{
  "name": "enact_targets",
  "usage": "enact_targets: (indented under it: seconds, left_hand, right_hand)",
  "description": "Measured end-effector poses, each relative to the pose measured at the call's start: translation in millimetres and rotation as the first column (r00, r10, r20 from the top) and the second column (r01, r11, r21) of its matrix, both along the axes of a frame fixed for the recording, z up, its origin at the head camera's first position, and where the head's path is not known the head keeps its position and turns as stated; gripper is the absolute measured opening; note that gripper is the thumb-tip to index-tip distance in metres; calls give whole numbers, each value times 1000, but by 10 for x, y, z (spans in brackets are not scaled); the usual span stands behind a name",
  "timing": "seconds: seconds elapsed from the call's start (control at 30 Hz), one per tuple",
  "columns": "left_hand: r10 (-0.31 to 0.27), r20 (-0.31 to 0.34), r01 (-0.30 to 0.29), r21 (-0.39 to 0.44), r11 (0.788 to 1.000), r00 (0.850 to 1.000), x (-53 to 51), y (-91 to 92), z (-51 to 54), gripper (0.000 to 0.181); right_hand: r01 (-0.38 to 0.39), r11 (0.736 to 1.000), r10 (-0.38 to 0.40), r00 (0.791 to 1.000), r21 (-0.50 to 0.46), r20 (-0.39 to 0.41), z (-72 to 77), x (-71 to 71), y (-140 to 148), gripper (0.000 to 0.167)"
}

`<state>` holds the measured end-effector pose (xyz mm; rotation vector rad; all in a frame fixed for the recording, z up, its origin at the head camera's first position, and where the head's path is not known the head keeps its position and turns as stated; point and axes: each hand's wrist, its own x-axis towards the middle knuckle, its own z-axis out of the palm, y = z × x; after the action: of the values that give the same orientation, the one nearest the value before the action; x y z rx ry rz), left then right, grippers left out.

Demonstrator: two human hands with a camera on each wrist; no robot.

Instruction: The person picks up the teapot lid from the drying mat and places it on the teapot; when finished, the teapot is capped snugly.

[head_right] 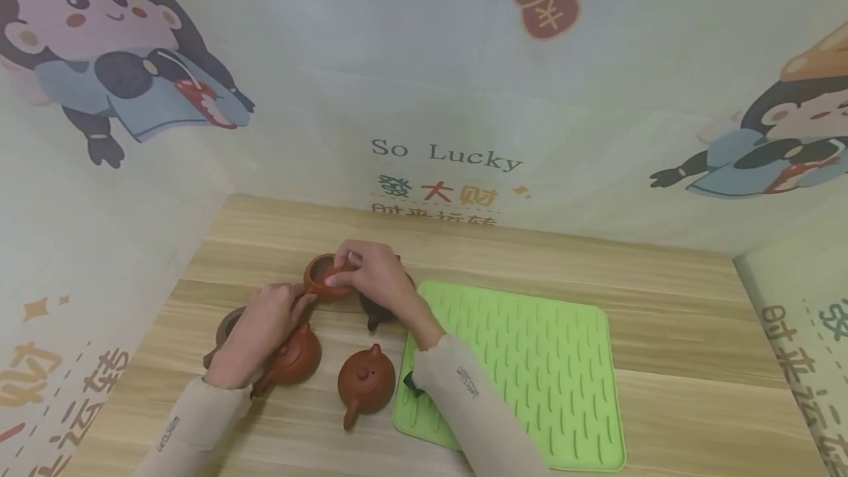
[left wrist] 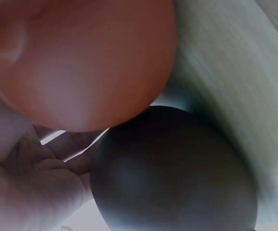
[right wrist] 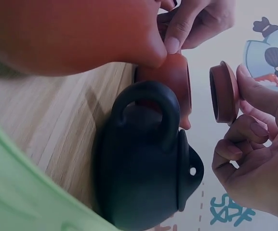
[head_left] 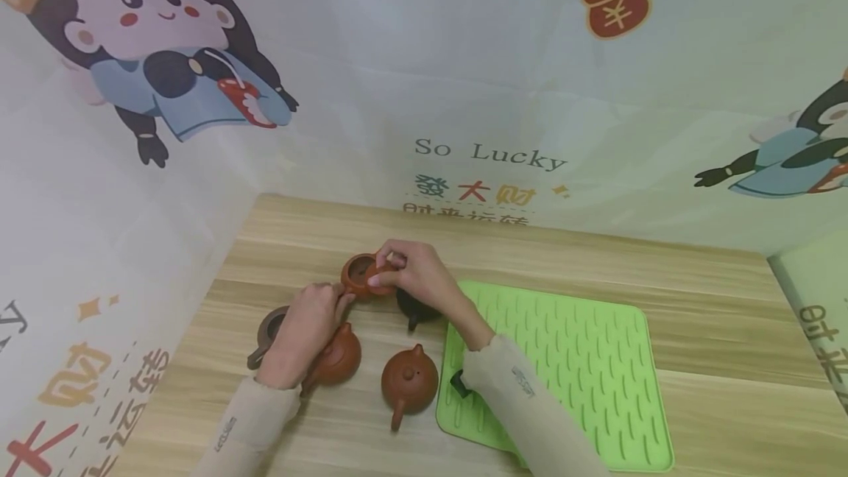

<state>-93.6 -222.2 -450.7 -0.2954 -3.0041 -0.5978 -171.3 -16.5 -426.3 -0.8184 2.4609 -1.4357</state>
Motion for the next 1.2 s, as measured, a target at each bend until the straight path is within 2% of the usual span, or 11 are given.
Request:
enact_targets:
  seconds: [0.23,0.5,0.73,0.93,1.2]
  left_hand:
    - [5,3,-5,7,1000,1000,1,1,-2,16]
    - [3,17,-4,45,999,1000,17,0,-1,20]
    - [3,-35,-2,11,1000,999,12,5,-7,16]
    - [-14,-65,14,11,1000,998,11,4,-24,21]
    - [-1,-49,3,35,999,999,12,6,-20,22]
  right_hand:
    - [12,1000,-12,1000,21,14,-34,-53,-106,23]
    - [36,995,-35,999,94,-12,-20,-88,-215,25]
    - [88,985,-87,996,151,-13,-40,-112,-283,27]
    - [112,978,-113,994,175,-5,-92,-129,-330,27]
    - [138,962,-137,990,234,-18,-89,-136,-418,30]
